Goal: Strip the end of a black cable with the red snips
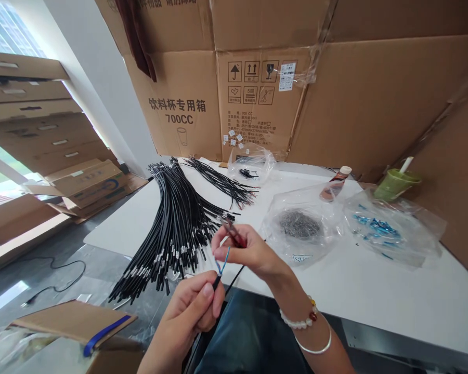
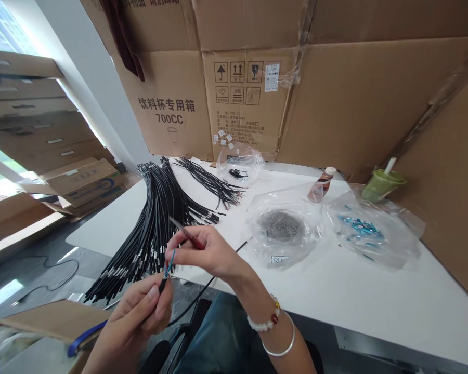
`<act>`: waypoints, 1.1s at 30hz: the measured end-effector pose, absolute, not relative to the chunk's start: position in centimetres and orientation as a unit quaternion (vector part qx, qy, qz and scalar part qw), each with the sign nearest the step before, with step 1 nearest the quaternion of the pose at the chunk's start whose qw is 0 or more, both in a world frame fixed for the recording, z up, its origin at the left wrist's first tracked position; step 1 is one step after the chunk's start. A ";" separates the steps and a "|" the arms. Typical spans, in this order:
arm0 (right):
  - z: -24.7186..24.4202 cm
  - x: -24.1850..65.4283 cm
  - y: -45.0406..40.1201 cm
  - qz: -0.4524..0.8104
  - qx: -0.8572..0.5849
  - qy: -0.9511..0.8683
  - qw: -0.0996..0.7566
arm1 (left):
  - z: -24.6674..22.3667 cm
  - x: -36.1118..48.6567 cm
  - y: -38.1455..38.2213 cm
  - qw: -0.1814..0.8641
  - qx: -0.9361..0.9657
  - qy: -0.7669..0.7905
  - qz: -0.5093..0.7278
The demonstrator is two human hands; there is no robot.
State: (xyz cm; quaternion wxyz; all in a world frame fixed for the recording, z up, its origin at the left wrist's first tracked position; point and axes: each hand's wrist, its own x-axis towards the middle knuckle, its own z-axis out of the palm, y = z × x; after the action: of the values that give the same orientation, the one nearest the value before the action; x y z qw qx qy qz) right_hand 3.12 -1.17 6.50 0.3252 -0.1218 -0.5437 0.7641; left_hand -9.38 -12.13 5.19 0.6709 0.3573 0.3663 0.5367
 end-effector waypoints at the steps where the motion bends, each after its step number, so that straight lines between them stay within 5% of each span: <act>1: 6.1 2.8 -1.2 0.780 -0.124 -0.534 0.302 | 5.2 -9.5 -12.2 0.648 0.375 0.383 0.540; 4: 5.5 2.7 -1.5 0.790 -0.138 -0.521 0.291 | 5.1 -9.8 -12.1 0.601 0.386 0.435 0.548; 10: 7.1 4.8 -2.9 0.635 -0.188 -0.583 0.472 | 4.2 -10.1 -11.5 0.622 0.416 0.398 0.530; 17: 7.5 4.6 -4.9 0.622 -0.202 -0.584 0.481 | 4.3 -9.5 -11.7 0.587 0.400 0.449 0.542; 25: 2.7 1.7 -8.1 0.723 -0.190 -0.346 0.568 | 4.1 -6.0 -11.2 0.401 0.295 0.504 0.706; 33: 4.4 1.6 -8.6 0.687 -0.261 -0.447 0.510 | 4.5 -6.7 -11.7 0.173 0.386 0.603 0.677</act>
State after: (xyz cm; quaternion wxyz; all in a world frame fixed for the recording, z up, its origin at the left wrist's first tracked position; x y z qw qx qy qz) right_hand 1.59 -8.57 4.41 0.5101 -0.2615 -0.4472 0.6866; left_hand -6.71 -11.68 4.55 0.1732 0.3856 0.6025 0.6770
